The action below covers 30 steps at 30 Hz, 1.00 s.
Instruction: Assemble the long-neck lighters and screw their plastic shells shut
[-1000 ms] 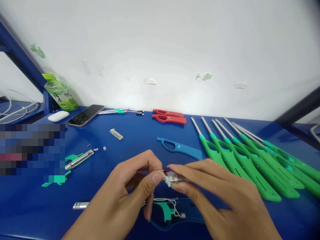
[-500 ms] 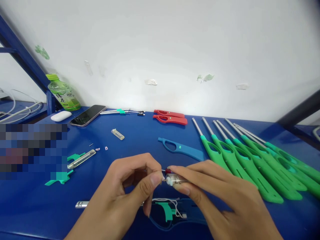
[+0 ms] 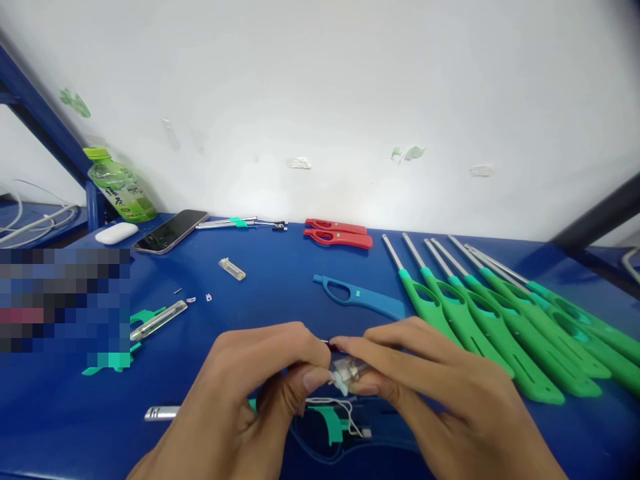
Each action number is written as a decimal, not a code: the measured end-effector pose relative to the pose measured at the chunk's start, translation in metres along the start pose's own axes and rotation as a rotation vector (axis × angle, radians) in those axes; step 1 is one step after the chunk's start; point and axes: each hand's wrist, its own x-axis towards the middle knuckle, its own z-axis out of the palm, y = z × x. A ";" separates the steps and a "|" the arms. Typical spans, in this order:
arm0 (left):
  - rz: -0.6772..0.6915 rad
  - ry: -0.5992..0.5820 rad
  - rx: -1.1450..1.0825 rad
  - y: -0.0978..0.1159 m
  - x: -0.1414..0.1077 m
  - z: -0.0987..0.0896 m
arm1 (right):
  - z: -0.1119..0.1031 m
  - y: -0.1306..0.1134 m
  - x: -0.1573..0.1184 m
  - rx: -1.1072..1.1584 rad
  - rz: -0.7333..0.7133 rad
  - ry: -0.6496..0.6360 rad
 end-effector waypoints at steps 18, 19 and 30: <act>0.010 -0.220 -0.303 0.003 0.020 -0.012 | 0.003 -0.007 0.004 -0.041 -0.061 0.194; 0.000 -0.226 -0.338 0.003 0.022 -0.012 | 0.002 -0.008 0.004 -0.034 -0.068 0.207; -0.026 -0.289 -0.374 0.005 0.028 -0.014 | 0.001 -0.006 0.005 -0.113 -0.024 0.278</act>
